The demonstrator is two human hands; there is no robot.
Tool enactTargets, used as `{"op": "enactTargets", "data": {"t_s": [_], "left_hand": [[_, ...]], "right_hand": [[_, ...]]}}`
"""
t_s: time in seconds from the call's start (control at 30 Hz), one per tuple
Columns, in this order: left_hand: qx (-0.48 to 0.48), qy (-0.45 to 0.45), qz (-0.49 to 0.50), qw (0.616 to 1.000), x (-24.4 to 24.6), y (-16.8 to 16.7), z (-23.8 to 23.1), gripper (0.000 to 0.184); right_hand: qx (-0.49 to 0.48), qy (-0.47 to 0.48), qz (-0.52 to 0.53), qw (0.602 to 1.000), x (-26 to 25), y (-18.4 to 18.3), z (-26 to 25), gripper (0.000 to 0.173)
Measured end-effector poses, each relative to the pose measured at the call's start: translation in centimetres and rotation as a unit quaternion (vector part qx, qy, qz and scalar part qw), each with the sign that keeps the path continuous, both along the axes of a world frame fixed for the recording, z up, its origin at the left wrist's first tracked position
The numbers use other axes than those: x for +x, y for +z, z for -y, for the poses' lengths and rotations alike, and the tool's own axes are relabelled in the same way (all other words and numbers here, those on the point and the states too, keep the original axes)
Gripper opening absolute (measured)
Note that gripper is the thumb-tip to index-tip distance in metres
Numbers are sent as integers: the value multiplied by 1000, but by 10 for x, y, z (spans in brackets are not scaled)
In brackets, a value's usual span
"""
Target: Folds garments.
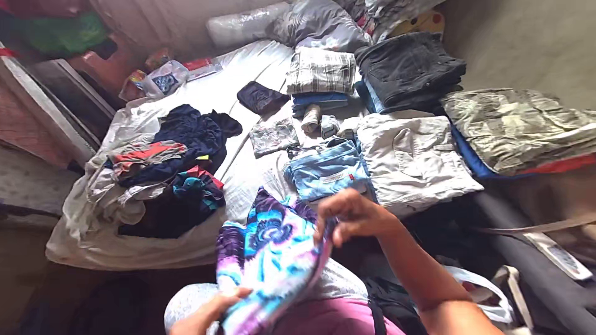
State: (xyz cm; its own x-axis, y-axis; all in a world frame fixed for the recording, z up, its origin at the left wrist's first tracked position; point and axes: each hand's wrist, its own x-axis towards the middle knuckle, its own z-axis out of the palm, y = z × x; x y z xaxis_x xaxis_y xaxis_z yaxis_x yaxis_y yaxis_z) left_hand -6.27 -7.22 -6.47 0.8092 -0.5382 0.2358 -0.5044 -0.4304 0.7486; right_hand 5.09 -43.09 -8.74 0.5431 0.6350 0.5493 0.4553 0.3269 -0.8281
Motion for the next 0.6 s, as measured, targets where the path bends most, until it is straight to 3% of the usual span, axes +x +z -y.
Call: {"op": "enactTargets", "data": {"t_s": [0.13, 0.27, 0.37, 0.43, 0.5, 0.6], "left_hand": [[1, -36, -116, 993, -29, -81, 10, 31], [-36, -40, -140, 989, -29, -123, 9, 25], [-169, 26, -194, 966, -3, -124, 1, 22], [-278, 165, -233, 917, 19, -134, 4, 33], [-278, 277, -286, 874, 36, -156, 9, 51], [-244, 308, -341, 854, 48, -182, 26, 38]], "right_hand": [[-96, 118, -123, 981, -32, -71, 23, 21], [-122, 113, -202, 965, -40, -100, 20, 15], [-58, -6, -230, 971, -19, -104, -4, 15], [-38, -164, -246, 955, 7, -112, -30, 19], [-128, -278, -224, 925, 34, -127, -49, 35], [-316, -277, -265, 868, 49, -163, -57, 70]]}}
